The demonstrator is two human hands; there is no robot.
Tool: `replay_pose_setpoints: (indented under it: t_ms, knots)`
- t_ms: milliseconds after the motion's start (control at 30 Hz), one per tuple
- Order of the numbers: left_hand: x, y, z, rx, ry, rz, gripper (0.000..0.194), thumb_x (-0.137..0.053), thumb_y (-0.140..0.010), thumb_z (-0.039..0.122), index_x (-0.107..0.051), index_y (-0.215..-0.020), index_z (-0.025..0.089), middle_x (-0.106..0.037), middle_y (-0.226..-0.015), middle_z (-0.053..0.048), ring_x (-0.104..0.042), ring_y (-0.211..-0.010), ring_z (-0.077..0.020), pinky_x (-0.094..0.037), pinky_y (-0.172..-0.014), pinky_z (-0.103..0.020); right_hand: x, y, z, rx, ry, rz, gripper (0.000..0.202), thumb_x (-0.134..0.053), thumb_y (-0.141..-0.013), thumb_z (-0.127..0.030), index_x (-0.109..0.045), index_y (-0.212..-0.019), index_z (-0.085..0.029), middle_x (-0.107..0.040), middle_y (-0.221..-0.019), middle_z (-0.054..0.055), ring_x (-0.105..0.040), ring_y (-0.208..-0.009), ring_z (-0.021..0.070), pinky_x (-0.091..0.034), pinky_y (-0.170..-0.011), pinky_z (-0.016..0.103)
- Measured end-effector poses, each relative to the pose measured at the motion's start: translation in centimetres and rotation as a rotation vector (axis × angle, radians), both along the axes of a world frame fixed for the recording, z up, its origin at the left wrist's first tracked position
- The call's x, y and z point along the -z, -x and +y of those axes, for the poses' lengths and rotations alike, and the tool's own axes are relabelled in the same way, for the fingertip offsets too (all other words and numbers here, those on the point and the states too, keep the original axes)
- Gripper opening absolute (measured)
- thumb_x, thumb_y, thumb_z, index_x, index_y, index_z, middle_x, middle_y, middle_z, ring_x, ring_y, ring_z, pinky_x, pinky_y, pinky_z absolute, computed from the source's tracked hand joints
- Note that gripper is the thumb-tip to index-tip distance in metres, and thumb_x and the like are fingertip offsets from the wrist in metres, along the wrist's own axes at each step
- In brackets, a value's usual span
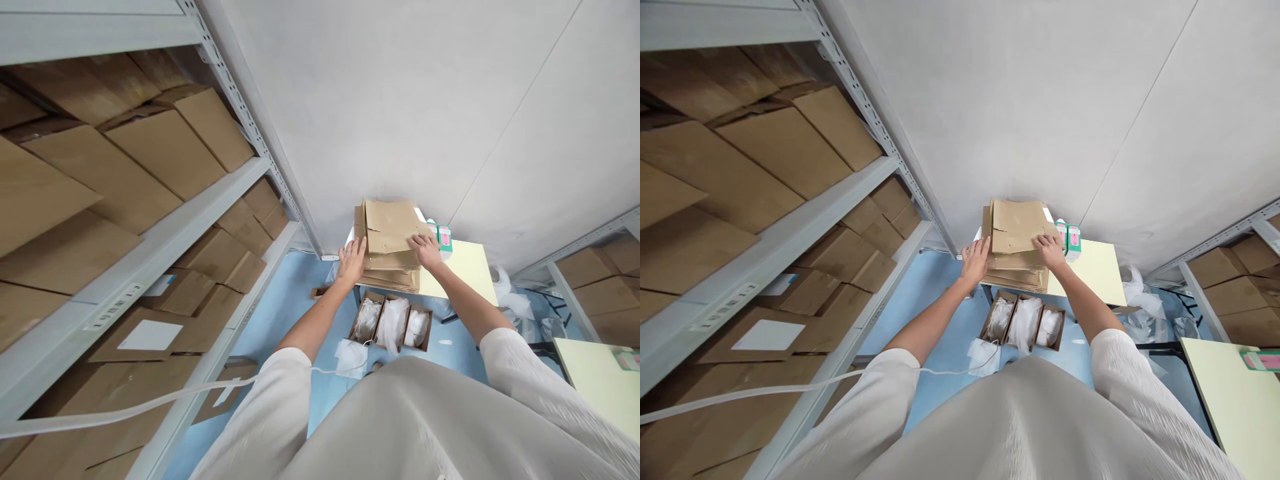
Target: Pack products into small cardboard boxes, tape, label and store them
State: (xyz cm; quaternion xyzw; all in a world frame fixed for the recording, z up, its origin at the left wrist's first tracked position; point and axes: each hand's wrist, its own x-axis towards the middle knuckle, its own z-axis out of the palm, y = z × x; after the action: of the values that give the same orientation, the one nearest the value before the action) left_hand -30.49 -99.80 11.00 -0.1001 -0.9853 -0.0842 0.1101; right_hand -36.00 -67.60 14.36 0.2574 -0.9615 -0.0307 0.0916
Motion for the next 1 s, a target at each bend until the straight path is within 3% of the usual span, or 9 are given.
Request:
replay_pose_setpoints:
  t_ms: [233, 433, 600, 833, 1000]
  knots:
    - [1.2, 1.1, -0.5, 0.027, 0.014, -0.047, 0.080, -0.055, -0.095, 0.011, -0.036, -0.172, 0.021, -0.042, -0.173, -0.021, -0.035, -0.161, -0.0376, -0.029, -0.128, -0.062, -0.4, 0.2, 1.9, 0.048, 0.008, 0.062, 0.059, -0.043, -0.104, -0.015, -0.057, -0.161, -0.025, -0.061, -0.159, 0.012, -0.045, -0.144, 0.0334, -0.033, -0.113, 0.045]
    - [1.6, 2.1, -0.4, 0.227, 0.056, -0.168, 0.074, -0.055, -0.088, 0.004, -0.058, -0.158, 0.029, -0.041, -0.174, -0.014, -0.033, -0.161, -0.0345, -0.030, -0.127, -0.062, -1.1, 0.3, 2.6, 0.045, 0.004, 0.113, 0.063, -0.045, -0.102, -0.012, -0.055, -0.162, -0.024, -0.061, -0.160, 0.012, -0.045, -0.146, 0.0329, -0.032, -0.116, 0.046]
    - [1.7, 2.3, 0.0, 0.286, 0.071, -0.231, 0.079, -0.053, -0.087, 0.004, -0.055, -0.161, 0.031, -0.055, -0.165, -0.014, -0.042, -0.154, -0.0362, -0.025, -0.127, -0.068, -1.2, 0.1, 3.4, 0.051, -0.003, 0.111, 0.062, -0.045, -0.102, -0.013, -0.055, -0.162, -0.022, -0.060, -0.162, 0.012, -0.046, -0.147, 0.0334, -0.027, -0.121, 0.049]
    - [2.1, 2.3, 0.6, 0.225, 0.077, -0.271, 0.076, -0.051, -0.090, 0.006, -0.055, -0.161, 0.033, -0.053, -0.167, -0.012, -0.043, -0.154, -0.0368, -0.012, -0.129, -0.076, -1.2, -0.7, 5.4, 0.084, 0.005, 0.117, 0.059, -0.048, -0.101, -0.016, -0.057, -0.160, -0.018, -0.060, -0.162, 0.015, -0.046, -0.149, 0.0328, -0.026, -0.122, 0.048]
    - [1.9, 2.2, 0.8, 0.198, 0.037, -0.240, 0.073, -0.052, -0.091, 0.008, -0.056, -0.160, 0.032, -0.057, -0.163, -0.014, -0.050, -0.148, -0.0374, -0.013, -0.128, -0.078, -1.9, -1.5, 8.3, 0.193, 0.072, 0.163, 0.064, -0.042, -0.099, -0.010, -0.057, -0.160, -0.018, -0.062, -0.159, 0.015, -0.049, -0.147, 0.0334, -0.028, -0.120, 0.047]
